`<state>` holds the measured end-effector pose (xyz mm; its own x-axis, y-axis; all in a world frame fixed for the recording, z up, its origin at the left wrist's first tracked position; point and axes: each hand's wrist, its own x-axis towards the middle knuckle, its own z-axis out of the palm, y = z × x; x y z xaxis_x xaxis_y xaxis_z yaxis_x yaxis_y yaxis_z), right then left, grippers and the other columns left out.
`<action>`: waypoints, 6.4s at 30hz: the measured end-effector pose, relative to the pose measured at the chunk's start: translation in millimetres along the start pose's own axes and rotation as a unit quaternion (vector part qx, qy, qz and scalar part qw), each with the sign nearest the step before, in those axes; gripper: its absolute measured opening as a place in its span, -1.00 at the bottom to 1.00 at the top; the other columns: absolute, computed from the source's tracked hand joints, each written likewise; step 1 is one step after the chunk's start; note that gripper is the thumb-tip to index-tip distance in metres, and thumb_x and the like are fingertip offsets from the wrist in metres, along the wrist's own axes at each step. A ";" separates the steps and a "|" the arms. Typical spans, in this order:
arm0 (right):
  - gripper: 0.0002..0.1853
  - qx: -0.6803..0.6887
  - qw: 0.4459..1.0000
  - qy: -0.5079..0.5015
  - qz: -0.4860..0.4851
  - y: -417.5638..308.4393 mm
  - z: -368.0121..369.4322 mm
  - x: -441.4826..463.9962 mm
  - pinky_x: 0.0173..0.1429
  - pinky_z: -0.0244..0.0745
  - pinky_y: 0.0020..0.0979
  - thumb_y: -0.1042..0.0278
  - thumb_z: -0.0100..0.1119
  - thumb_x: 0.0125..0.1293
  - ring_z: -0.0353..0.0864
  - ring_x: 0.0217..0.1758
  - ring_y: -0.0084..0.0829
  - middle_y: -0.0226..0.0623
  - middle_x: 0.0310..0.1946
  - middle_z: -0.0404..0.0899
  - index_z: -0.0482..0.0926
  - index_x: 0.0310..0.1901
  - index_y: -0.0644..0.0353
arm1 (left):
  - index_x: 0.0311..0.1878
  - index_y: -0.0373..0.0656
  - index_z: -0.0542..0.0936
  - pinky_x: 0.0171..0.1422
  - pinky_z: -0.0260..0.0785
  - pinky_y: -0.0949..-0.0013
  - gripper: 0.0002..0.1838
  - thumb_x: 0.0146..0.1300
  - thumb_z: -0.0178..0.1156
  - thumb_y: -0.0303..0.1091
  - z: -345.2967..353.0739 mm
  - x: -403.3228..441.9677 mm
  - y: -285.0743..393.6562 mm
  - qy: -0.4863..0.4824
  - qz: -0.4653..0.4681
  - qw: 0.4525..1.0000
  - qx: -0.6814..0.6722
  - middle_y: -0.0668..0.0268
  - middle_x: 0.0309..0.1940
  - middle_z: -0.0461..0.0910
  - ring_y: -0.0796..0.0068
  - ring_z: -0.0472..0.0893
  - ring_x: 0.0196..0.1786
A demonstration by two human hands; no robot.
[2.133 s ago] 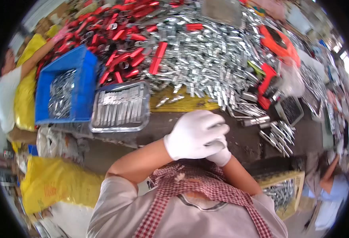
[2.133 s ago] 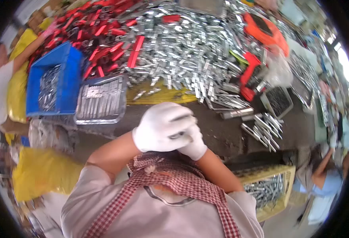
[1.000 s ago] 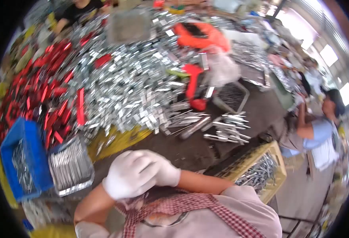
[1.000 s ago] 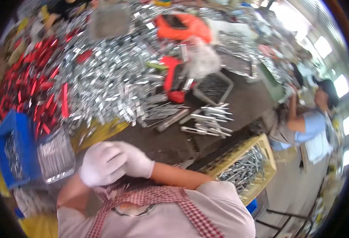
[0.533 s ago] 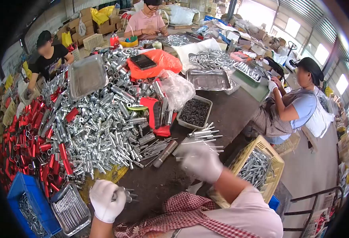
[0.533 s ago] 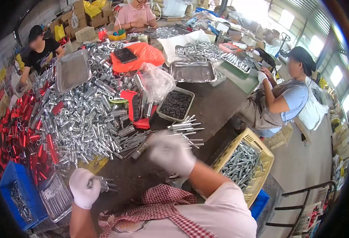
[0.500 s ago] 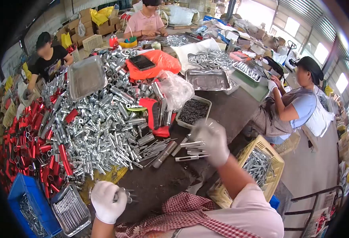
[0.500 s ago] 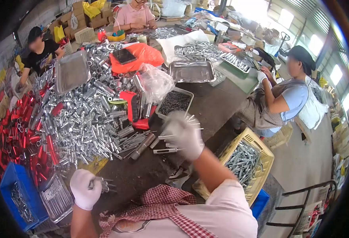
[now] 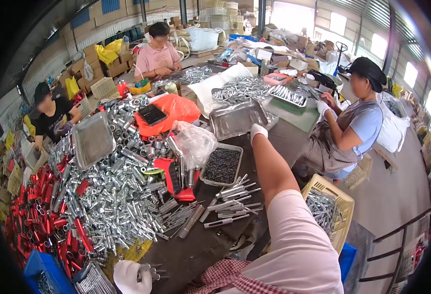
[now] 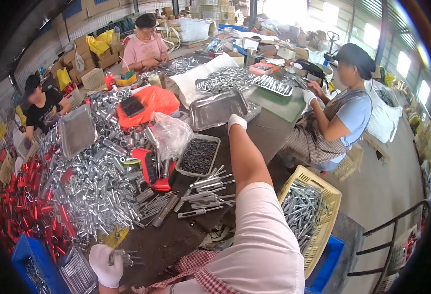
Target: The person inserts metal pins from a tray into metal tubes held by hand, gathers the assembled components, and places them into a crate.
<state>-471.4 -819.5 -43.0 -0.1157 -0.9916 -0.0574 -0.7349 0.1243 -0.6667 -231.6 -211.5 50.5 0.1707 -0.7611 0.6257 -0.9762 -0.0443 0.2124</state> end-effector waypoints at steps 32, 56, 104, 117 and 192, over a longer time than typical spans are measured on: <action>-0.14 0.082 0.713 -0.263 -0.645 -63.1 -65.1 -368.3 0.29 0.31 -0.20 0.21 0.45 -0.12 0.37 0.23 -0.03 0.07 0.18 0.36 0.28 0.25 0.33 | -0.45 -0.21 0.43 -0.27 0.31 0.12 -0.83 -0.20 0.17 -0.59 7.6 -4.3 -6.8 0.004 -0.019 1.000 -0.023 0.14 -0.50 0.42 0.02 0.44 -0.39; -0.61 0.375 0.544 -0.442 -0.606 -77.2 105.3 -540.0 -0.06 0.50 -0.30 0.20 0.30 0.01 0.58 -0.11 -0.15 -0.17 -0.19 0.52 0.46 -0.15 0.16 | -0.35 -0.18 0.55 -0.22 0.37 0.19 -0.72 -0.28 0.18 -0.57 4.6 -23.0 -9.1 0.079 0.065 0.988 -0.116 0.21 -0.39 0.50 0.11 0.52 -0.32; -0.35 -0.381 0.891 -0.166 -0.182 19.3 -74.1 -82.7 0.11 0.51 -0.29 0.21 0.42 -0.34 0.60 0.03 -0.09 0.08 -0.10 0.61 0.61 -0.09 0.38 | -0.21 -0.29 0.54 0.14 0.31 0.02 -0.85 0.14 0.13 -0.48 44.5 -97.3 -22.1 0.041 -0.152 0.986 -0.060 0.08 -0.24 0.56 -0.01 0.53 -0.13; -0.07 -0.349 0.890 -0.173 -0.236 48.7 -76.8 -88.5 0.33 0.30 -0.23 0.00 0.34 -0.04 0.41 0.26 -0.01 0.16 0.17 0.41 0.19 0.34 0.28 | -0.21 -0.32 0.54 0.16 0.34 -0.01 -0.79 0.04 0.12 -0.51 45.2 -100.5 -23.9 0.035 -0.157 0.985 -0.057 0.08 -0.22 0.55 -0.01 0.51 -0.10; -0.44 -0.293 0.841 -0.190 -0.413 6.7 -29.9 -324.9 -0.05 0.50 -0.10 0.46 0.25 -0.10 0.56 -0.15 0.11 0.10 -0.24 0.52 0.24 -0.02 0.26 | -0.29 -0.19 0.59 -0.13 0.39 0.18 -0.79 -0.06 0.30 -0.41 109.0 -33.5 84.4 -0.078 0.001 0.913 -0.401 0.20 -0.33 0.57 0.14 0.55 -0.26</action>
<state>-458.7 -495.4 -6.6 0.7357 -0.6745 -0.0619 -0.6763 -0.7264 -0.1223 -334.4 -260.3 -34.4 0.0861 -0.8461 0.5261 -0.5534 0.3985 0.7314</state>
